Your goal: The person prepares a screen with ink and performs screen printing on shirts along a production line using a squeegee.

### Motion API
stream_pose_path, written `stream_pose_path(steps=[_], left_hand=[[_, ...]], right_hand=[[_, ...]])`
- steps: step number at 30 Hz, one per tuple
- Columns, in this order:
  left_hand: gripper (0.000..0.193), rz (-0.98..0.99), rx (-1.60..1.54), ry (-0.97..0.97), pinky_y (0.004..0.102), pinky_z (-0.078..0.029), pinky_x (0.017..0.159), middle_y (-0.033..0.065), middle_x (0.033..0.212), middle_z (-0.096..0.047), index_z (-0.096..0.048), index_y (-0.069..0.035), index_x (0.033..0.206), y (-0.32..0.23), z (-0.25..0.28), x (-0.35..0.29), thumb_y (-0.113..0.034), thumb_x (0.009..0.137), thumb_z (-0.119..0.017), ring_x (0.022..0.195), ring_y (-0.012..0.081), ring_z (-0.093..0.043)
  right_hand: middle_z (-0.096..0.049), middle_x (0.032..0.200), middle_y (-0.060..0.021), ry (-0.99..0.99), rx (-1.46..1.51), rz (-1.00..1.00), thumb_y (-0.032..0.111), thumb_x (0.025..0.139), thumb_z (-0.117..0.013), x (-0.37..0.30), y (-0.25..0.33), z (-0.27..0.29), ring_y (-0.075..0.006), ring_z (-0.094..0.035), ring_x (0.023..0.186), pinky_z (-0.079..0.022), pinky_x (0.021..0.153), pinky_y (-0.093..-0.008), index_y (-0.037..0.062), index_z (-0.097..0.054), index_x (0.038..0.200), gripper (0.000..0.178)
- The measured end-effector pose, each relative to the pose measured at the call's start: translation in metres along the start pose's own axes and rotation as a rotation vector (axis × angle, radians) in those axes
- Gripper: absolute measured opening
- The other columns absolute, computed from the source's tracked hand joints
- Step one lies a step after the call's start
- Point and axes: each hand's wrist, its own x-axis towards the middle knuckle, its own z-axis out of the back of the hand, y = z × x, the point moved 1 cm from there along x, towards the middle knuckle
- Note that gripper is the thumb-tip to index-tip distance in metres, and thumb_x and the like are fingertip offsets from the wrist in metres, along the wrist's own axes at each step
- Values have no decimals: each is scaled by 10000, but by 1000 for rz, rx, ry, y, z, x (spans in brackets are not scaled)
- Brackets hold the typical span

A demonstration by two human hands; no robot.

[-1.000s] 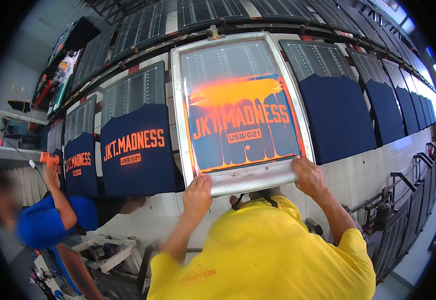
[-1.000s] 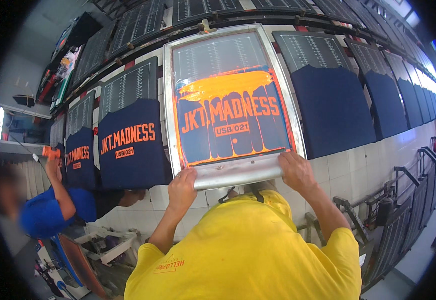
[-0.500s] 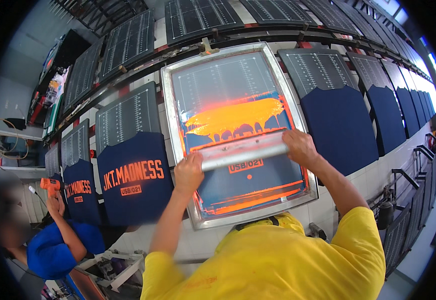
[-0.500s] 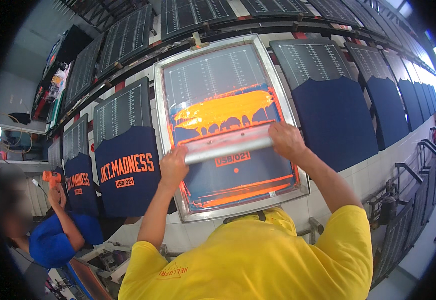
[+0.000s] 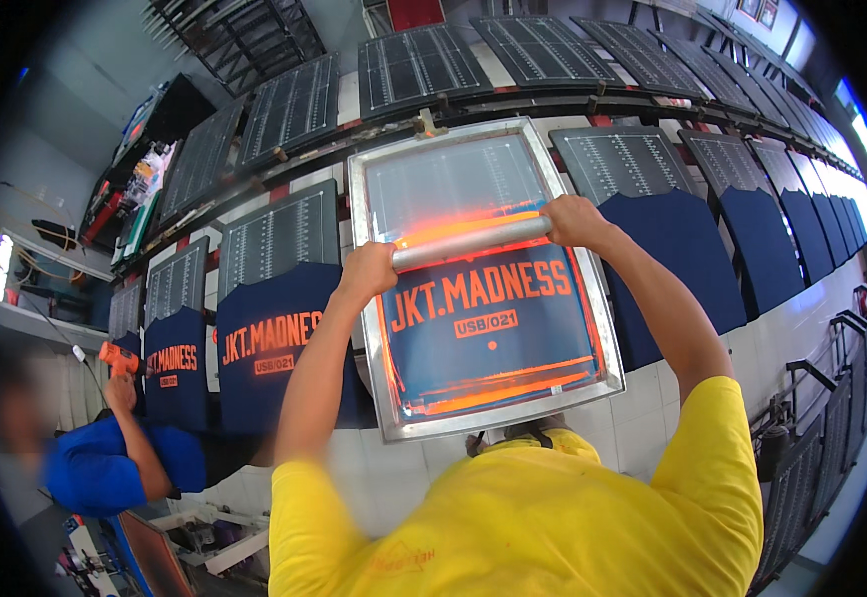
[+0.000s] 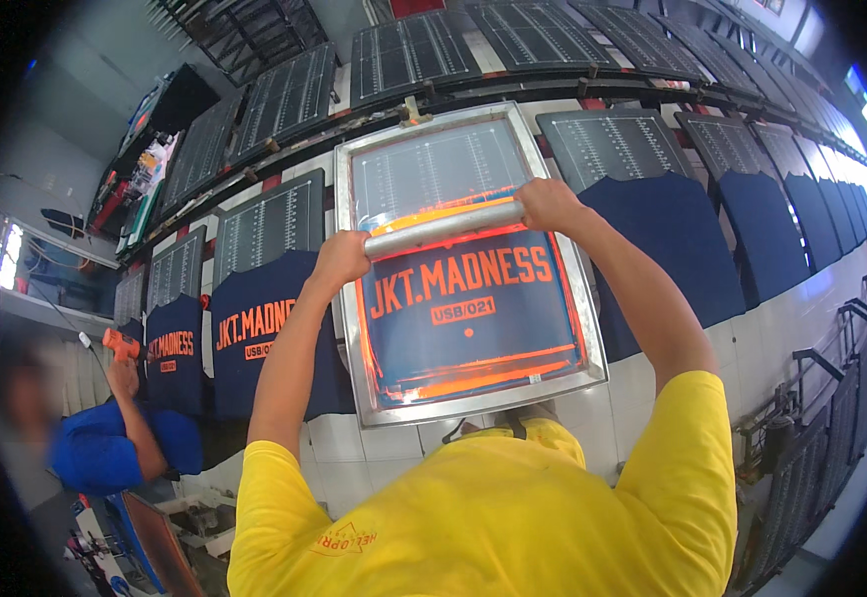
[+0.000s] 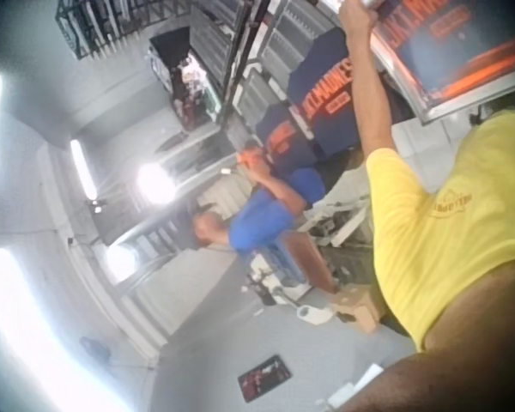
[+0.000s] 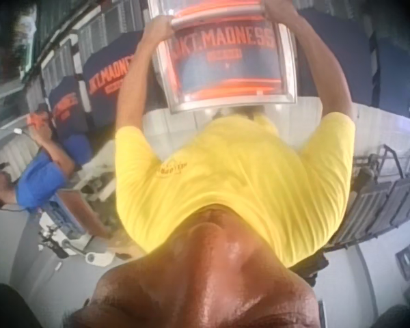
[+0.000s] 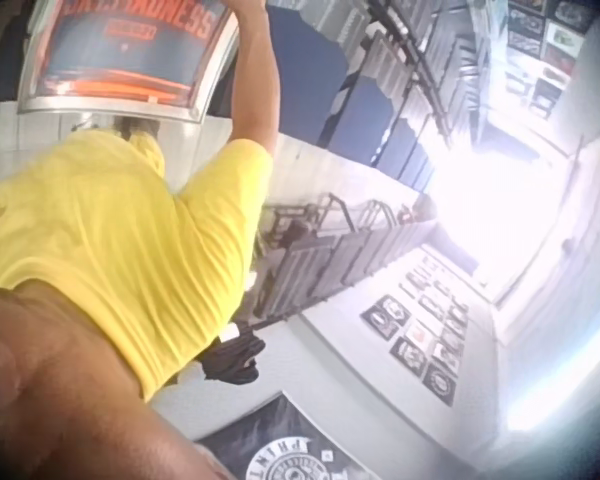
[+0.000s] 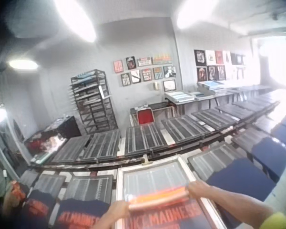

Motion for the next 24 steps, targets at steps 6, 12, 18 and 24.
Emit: stream_pose_path(steps=[6,12,18,24], left_hand=[[202,-28,-29,-263,489,-557,745,188,875,-701,-720,-91,901,-11,32,-26,-57,713,-655,834,384,-683],[250,-91,-22,-456,437,-565,710,133,891,-701,-689,-66,934,-44,22,-102,28,705,-649,831,325,-690],[237,-142,-98,-465,399,-566,703,107,920,-684,-640,-50,921,-79,-31,-200,60,717,-592,825,303,-683],[305,-119,-101,-425,372,-568,798,112,1025,-667,-641,-12,1017,-96,-87,-253,54,722,-601,966,289,-677]], right_hand=[[-689,853,-149,-212,-14,-18,95,763,-638,-34,19,41,-364,-675,850,-542,726,-475,61,-672,866,113],[-656,836,-130,-465,42,89,29,700,-662,-102,37,15,-348,-651,841,-531,705,-478,59,-620,821,132],[-648,887,-120,-440,99,112,-10,655,-657,-198,77,-41,-315,-643,841,-540,698,-428,48,-595,865,227],[-656,1009,-124,-435,118,112,-23,656,-638,-245,108,-86,-295,-640,955,-543,821,-384,6,-616,930,276]])
